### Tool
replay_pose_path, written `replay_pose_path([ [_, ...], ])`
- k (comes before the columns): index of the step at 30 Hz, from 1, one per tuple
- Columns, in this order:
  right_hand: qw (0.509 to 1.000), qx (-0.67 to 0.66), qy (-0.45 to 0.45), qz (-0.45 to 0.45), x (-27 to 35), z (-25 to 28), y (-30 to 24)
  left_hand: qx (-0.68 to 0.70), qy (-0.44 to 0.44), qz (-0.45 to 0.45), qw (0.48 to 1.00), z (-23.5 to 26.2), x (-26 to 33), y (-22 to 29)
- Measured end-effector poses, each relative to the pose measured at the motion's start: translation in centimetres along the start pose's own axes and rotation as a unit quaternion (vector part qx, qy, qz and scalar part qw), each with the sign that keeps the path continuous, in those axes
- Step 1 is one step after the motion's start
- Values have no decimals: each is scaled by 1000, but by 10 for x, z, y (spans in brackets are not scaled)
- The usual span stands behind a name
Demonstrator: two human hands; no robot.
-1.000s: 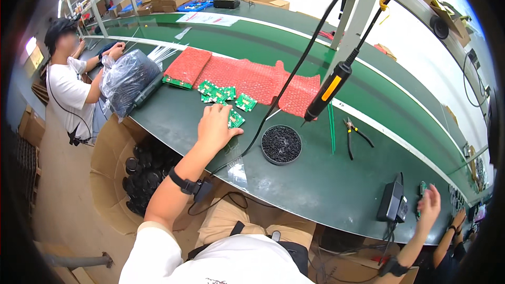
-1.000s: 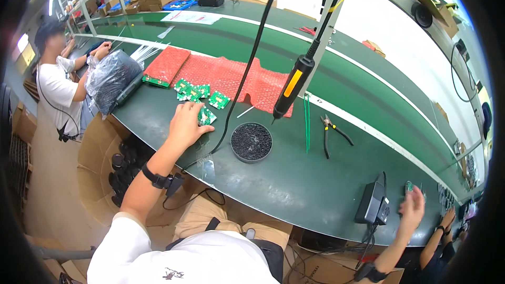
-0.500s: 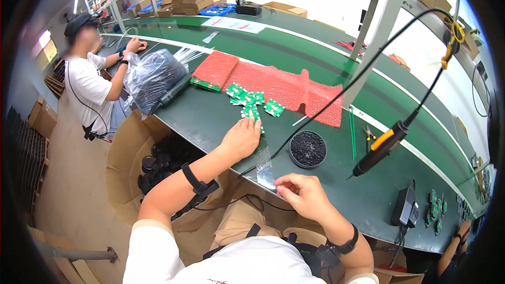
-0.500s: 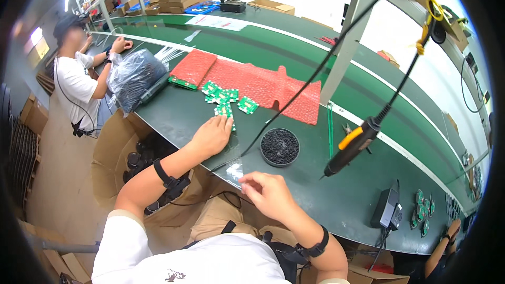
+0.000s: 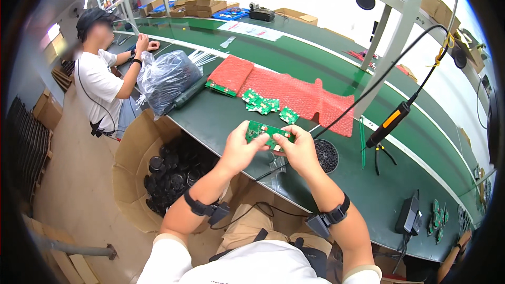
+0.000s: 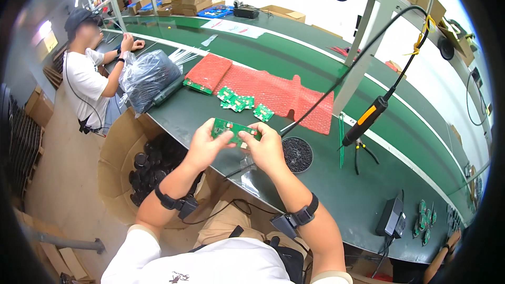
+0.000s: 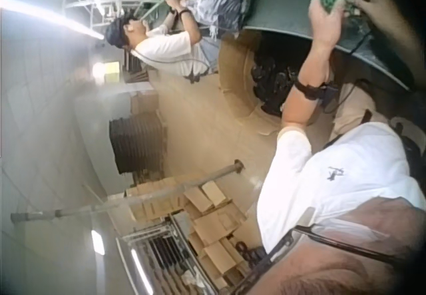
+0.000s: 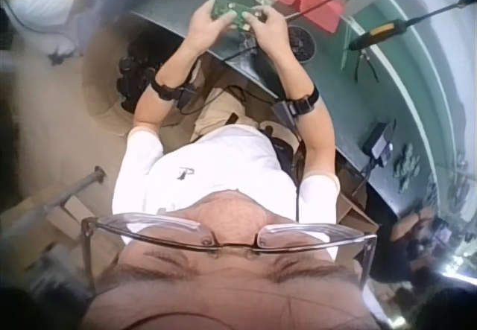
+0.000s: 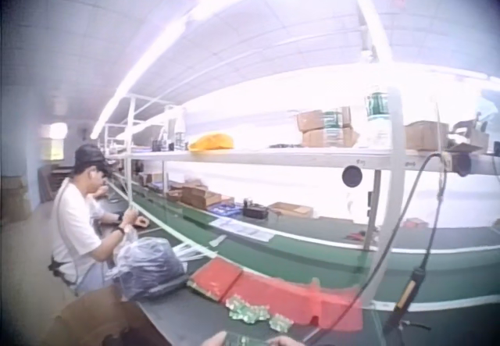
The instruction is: The person assembles small electronic devices by inserting circuit boards into black plastic housings. They use a hot air gun to heat the components, likely for securing them, and then place the finished units into a cardboard box. The process is repeated for multiple units throughout the clip.
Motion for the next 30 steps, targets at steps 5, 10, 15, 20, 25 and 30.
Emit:
replay_pose_path([
  [5,990,114,71,30,-3,-5,-2,-155,133,-48,978,12,-4,-15],
  [10,956,262,101,83,-6,-1,9,-289,176,-119,933,7,0,-17],
  [15,999,48,-10,3,-12,1,29,-22,45,-14,999,13,-22,-63],
  [20,987,-124,-41,-89,-6,-4,25,-16,-17,92,995,33,-41,-76],
  [25,994,-22,-25,-103,-3,-12,43,-418,115,-49,900,64,-54,-49],
  [30,991,107,-41,-70,9,-19,46,-422,201,-180,866,98,0,-16],
])
Point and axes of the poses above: each hand's wrist, its own x-axis away from the middle knuckle, its own z-axis out of the back of the hand, y = z × x, the point moved 9 cm from there along -x, towards the middle knuckle, and after that the axes turned 7 degrees about -x, right-handed, at the moved point
